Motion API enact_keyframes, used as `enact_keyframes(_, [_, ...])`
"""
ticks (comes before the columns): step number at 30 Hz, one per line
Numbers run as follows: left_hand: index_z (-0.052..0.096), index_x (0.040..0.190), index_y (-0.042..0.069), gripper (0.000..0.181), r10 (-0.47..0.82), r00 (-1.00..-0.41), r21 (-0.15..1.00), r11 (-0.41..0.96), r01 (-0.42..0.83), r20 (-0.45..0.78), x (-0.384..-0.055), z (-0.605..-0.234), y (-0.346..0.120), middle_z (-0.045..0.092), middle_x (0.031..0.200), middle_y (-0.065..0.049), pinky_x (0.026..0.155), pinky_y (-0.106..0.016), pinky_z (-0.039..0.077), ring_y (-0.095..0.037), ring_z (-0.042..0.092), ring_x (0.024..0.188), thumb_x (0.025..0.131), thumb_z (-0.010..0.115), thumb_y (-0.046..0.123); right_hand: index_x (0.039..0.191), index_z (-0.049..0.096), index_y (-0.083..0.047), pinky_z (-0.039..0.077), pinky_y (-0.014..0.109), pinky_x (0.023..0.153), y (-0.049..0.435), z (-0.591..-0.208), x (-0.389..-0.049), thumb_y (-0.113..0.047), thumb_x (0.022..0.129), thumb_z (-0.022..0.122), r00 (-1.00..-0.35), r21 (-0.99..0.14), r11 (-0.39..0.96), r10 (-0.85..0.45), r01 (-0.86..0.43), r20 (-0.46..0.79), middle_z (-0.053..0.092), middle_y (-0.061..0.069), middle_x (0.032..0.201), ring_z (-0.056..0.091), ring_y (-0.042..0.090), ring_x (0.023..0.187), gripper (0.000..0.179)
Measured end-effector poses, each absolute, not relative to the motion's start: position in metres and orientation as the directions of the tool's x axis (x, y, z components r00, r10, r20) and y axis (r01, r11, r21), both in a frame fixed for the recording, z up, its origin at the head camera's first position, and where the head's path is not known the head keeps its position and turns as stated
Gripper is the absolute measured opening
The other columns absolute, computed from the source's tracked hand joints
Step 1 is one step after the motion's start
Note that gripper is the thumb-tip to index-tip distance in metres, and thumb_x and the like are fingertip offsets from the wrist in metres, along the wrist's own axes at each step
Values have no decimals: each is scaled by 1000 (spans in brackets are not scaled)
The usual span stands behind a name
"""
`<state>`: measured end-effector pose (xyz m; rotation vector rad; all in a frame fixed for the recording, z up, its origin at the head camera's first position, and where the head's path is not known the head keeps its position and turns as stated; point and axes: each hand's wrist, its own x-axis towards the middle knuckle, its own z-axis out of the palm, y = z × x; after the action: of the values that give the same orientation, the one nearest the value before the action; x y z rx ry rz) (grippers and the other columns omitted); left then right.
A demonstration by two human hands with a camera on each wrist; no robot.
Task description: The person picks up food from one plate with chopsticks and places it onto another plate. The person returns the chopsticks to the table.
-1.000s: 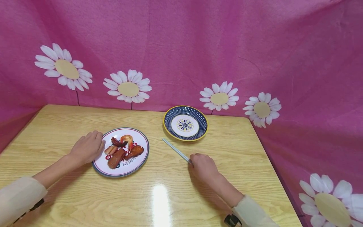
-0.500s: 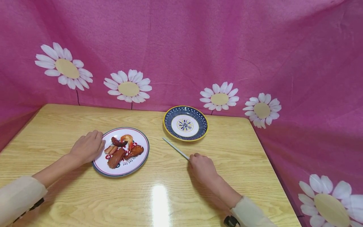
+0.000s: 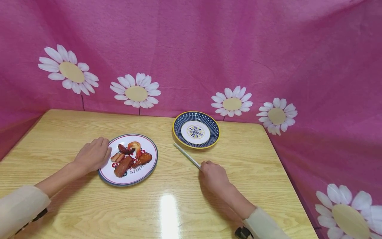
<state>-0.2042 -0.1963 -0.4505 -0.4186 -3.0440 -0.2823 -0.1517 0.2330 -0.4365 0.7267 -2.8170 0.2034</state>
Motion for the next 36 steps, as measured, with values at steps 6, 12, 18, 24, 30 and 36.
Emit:
enact_keyframes(6, [51, 109, -12, 30, 267, -958, 164, 946, 281, 102, -206, -449, -195, 51, 94, -20, 75, -52, 45, -39, 54, 93, 102, 46, 17, 77, 54, -10, 44, 43, 49, 231, -427, -154, -1, 81, 72, -896, -187, 882, -397, -432, 199, 47, 0, 69, 53, 24, 57, 21])
enact_keyframes(12, [51, 107, -12, 29, 276, -956, 158, 944, 289, 103, -206, -449, -195, 50, 92, -19, 74, -52, 45, -38, 53, 91, 102, 47, 17, 88, 65, -4, 47, 37, 54, 225, -416, -158, 0, 85, 70, -928, -332, 867, -346, -373, 137, 60, -2, 71, 55, 15, 61, 8])
enact_keyframes(18, [51, 109, -12, 31, 271, -958, 149, 948, 283, 96, -205, -448, -194, 50, 93, -20, 75, -51, 45, -38, 54, 91, 102, 47, 17, 100, 69, 1, 53, 32, 62, 219, -405, -159, 0, 89, 67, -933, -539, 773, -350, -335, 79, 73, 5, 83, 68, 12, 71, 12])
enact_keyframes(24, [51, 109, -13, 31, 265, -960, 141, 951, 275, 86, -206, -450, -194, 50, 92, -20, 74, -51, 46, -38, 53, 90, 101, 48, 17, 123, 53, -2, 52, 31, 62, 217, -400, -156, 3, 91, 62, -931, -676, 673, -361, -301, 55, 74, 13, 87, 68, 18, 70, 34])
enact_keyframes(30, [50, 106, -11, 29, 270, -958, 145, 948, 282, 96, -206, -452, -194, 49, 90, -19, 73, -50, 45, -38, 53, 89, 101, 46, 17, 106, 59, -9, 54, 32, 62, 215, -397, -154, 5, 93, 60, -916, -745, 586, -393, -319, 82, 72, 14, 88, 70, 29, 71, 19])
enact_keyframes(36, [50, 107, -12, 30, 261, -962, 145, 952, 270, 80, -205, -453, -194, 49, 91, -19, 74, -51, 45, -38, 53, 90, 102, 46, 17, 98, 74, -6, 55, 30, 64, 211, -392, -151, 3, 94, 59, -908, -773, 551, -413, -314, 74, 72, 13, 94, 70, 25, 74, 18])
